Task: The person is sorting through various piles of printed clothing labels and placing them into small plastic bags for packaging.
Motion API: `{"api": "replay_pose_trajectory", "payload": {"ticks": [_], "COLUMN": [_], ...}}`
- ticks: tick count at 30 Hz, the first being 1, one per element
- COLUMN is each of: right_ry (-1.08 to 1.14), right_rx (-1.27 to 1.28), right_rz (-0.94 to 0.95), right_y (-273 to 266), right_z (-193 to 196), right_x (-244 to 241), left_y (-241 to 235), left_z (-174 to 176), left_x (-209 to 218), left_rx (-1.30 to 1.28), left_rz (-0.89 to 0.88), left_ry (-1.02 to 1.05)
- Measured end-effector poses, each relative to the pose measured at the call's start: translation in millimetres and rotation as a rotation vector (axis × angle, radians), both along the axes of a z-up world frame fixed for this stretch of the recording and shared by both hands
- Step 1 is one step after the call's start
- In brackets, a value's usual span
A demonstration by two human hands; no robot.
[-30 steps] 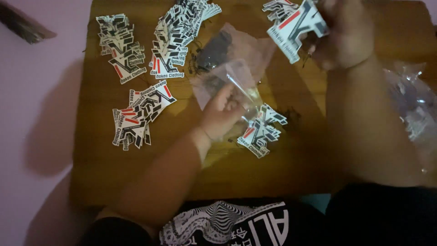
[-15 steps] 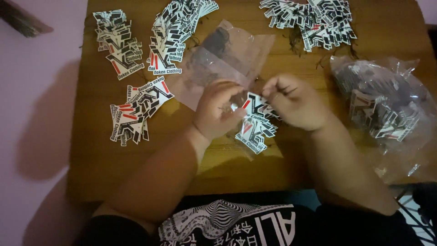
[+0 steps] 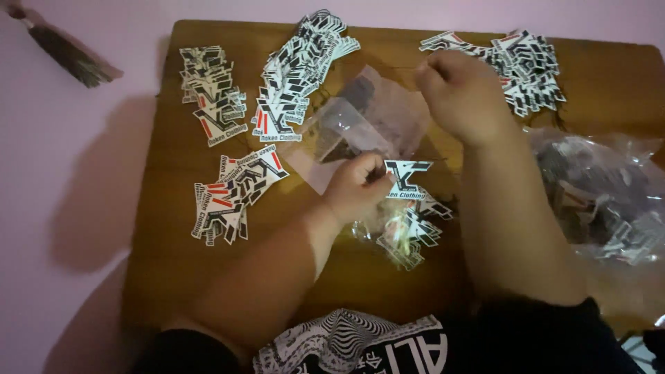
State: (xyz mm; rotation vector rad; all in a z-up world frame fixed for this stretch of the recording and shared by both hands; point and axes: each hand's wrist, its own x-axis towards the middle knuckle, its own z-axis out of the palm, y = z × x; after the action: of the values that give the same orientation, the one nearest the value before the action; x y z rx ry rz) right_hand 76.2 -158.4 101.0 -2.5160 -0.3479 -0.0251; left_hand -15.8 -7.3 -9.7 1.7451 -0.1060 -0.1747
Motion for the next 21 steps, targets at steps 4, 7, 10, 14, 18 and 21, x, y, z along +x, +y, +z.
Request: {"api": "replay_pose_trajectory", "payload": {"ticks": [4,7,10,14,18,21], "right_ry": [0.013,0.233,0.428,0.494,0.489,0.442], "right_rx": [-0.043,-0.219,-0.379,-0.497,-0.359,-0.407], "right_rz": [0.052,0.193,0.35,0.211,0.096,0.212], "right_y": [35.9,50.3,38.1,30.5,33.7,30.3], "right_z": [19.3,33.0,15.6,18.1,34.3,39.8], "right_x": [2.1,-15.4,-14.1,-30.2,-52.2,-55.6], "left_y": [5.0,5.1,1.8,4.8,2.1,0.6], "left_z": [8.0,12.2,5.3,25.9,-4.4,-1.4], "left_x": [1.7,2.5,5.5,-2.1,3.0,0.1], "left_rx": [-0.122,-0.194,-0.438,-0.238,-0.095,0.045], "left_rz": [0.13,0.272,0.301,0.237,0.092,0.102], "left_ry": [0.099,0.252,0.103,0.204,-0.285,-0.315]}}
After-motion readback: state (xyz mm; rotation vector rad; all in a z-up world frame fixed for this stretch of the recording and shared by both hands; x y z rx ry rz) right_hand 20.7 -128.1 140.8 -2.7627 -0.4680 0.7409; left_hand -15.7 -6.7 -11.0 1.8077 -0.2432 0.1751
